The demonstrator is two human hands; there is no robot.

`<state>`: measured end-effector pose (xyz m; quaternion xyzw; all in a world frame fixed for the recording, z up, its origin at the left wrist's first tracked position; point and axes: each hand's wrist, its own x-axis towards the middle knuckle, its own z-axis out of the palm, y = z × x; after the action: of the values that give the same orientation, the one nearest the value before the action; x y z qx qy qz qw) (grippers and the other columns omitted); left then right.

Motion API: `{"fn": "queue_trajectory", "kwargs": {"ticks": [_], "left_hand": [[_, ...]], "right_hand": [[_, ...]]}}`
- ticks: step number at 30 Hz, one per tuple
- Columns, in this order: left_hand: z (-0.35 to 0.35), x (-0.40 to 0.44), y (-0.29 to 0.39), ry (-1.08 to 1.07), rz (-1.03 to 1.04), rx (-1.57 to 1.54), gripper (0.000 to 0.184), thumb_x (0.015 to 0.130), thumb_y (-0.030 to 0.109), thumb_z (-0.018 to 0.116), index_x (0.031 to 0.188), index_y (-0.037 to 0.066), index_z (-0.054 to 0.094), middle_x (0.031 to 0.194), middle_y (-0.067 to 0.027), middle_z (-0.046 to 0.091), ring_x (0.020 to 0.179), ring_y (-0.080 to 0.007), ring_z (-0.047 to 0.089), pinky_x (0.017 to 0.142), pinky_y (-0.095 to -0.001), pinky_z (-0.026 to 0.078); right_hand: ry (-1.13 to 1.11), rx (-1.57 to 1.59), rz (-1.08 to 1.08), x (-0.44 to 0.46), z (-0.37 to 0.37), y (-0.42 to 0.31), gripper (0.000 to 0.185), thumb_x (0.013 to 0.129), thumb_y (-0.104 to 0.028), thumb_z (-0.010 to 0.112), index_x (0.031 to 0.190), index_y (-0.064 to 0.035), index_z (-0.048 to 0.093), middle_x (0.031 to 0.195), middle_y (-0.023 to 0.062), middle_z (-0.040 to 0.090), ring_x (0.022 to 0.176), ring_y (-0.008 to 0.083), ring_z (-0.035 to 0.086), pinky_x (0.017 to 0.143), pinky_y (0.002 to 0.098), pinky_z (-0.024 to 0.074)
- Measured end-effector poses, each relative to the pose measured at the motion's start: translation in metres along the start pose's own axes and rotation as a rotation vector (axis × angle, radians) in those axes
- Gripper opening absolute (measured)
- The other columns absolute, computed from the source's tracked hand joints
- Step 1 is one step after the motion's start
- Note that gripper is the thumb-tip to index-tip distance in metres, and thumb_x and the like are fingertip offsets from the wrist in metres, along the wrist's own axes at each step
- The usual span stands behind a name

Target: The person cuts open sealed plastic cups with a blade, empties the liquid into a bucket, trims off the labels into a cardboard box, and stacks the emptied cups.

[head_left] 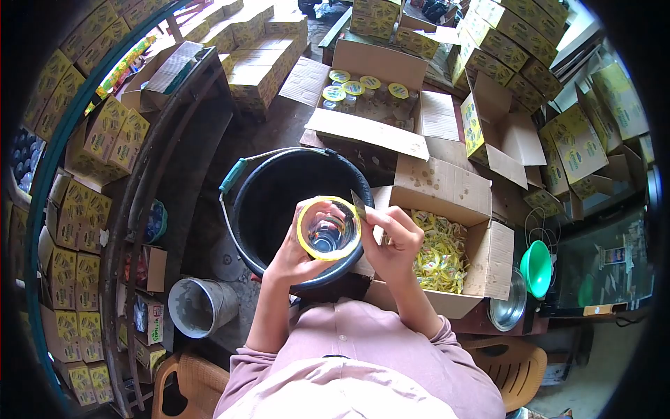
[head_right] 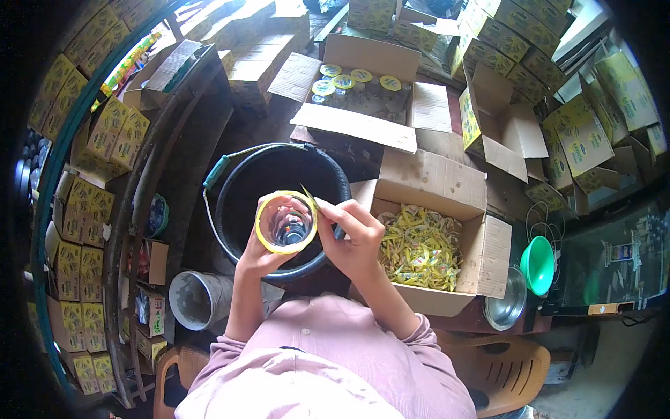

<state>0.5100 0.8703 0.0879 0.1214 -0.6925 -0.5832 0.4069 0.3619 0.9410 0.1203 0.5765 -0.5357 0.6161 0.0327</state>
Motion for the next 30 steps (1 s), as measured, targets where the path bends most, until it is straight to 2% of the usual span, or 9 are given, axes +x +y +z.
{"fn": "queue_trajectory", "kwargs": {"ticks": [2,8,11,16,19,22,23,25,30], "left_hand": [[0.002,0.001,-0.001,0.020,0.015,-0.017,0.070,0.065,0.012,0.071,0.122,0.003,0.033,0.109,-0.0110,0.046,0.100,-0.0181,0.051,0.085,-0.0300,0.043],[0.002,0.002,-0.003,0.002,-0.005,-0.020,0.070,0.064,0.013,0.071,0.122,0.003,0.034,0.108,-0.0110,0.046,0.099,-0.0170,0.051,0.084,-0.0296,0.044],[0.004,0.002,0.000,-0.050,-0.021,-0.008,0.070,0.064,0.013,0.071,0.122,0.003,0.034,0.108,-0.0105,0.045,0.099,-0.0169,0.051,0.084,-0.0296,0.044],[0.003,0.005,-0.005,-0.099,-0.010,-0.083,0.075,0.061,0.013,0.076,0.122,0.004,0.034,0.107,-0.0092,0.045,0.100,-0.0171,0.051,0.084,-0.0301,0.044],[0.015,0.015,0.009,-0.003,0.091,0.059,0.076,0.058,0.011,0.080,0.119,0.005,0.035,0.106,-0.0086,0.045,0.100,-0.0176,0.051,0.084,-0.0297,0.045],[0.024,0.018,-0.005,0.077,0.093,-0.102,0.077,0.055,0.009,0.083,0.115,0.006,0.035,0.105,-0.0082,0.044,0.099,-0.0176,0.051,0.083,-0.0289,0.047],[0.025,0.017,-0.005,0.086,0.102,-0.038,0.072,0.057,0.007,0.081,0.113,0.007,0.036,0.104,-0.0076,0.044,0.098,-0.0170,0.051,0.081,-0.0285,0.048],[0.030,0.016,-0.005,0.106,0.086,-0.127,0.071,0.057,0.007,0.081,0.113,0.008,0.037,0.104,-0.0071,0.044,0.098,-0.0166,0.050,0.081,-0.0286,0.047],[0.034,0.006,-0.003,0.132,0.078,-0.190,0.076,0.059,0.006,0.080,0.117,0.009,0.032,0.107,-0.0084,0.042,0.099,-0.0159,0.049,0.081,-0.0284,0.047]], "right_hand": [[0.016,0.023,0.012,-0.004,0.000,0.000,0.021,0.064,0.008,0.068,0.083,-0.0002,0.065,0.064,0.0067,0.058,0.055,0.0127,0.053,0.050,0.0221,0.0393],[0.025,-0.041,0.045,-0.009,-0.002,-0.006,0.020,0.064,0.007,0.067,0.082,-0.0001,0.065,0.064,0.0070,0.058,0.055,0.0130,0.053,0.049,0.0223,0.0389],[0.023,-0.088,0.013,-0.004,-0.003,-0.006,0.026,0.065,0.006,0.068,0.089,-0.0049,0.068,0.064,0.0067,0.058,0.052,0.0135,0.057,0.047,0.0225,0.0441],[0.003,-0.014,-0.004,0.001,-0.008,0.000,0.025,0.065,0.006,0.067,0.087,-0.0045,0.068,0.065,0.0069,0.059,0.054,0.0138,0.058,0.049,0.0224,0.0449],[0.033,-0.032,0.013,-0.002,-0.013,-0.001,0.021,0.066,0.005,0.067,0.085,-0.0040,0.067,0.065,0.0071,0.059,0.054,0.0137,0.058,0.049,0.0223,0.0447],[0.068,-0.054,0.021,-0.006,-0.018,-0.003,0.018,0.066,0.005,0.068,0.082,-0.0026,0.066,0.065,0.0071,0.058,0.055,0.0133,0.057,0.049,0.0220,0.0432],[0.068,-0.065,0.035,-0.008,-0.019,-0.007,0.017,0.065,0.006,0.068,0.080,-0.0014,0.064,0.065,0.0071,0.058,0.056,0.0130,0.056,0.050,0.0218,0.0420],[0.079,-0.072,0.039,-0.012,-0.020,-0.011,0.018,0.065,0.007,0.069,0.079,-0.0006,0.063,0.065,0.0069,0.058,0.056,0.0127,0.054,0.050,0.0219,0.0401],[0.108,-0.130,0.062,-0.020,-0.022,-0.021,0.017,0.066,0.002,0.069,0.081,-0.0046,0.066,0.064,0.0063,0.058,0.052,0.0128,0.057,0.046,0.0227,0.0438]]}}
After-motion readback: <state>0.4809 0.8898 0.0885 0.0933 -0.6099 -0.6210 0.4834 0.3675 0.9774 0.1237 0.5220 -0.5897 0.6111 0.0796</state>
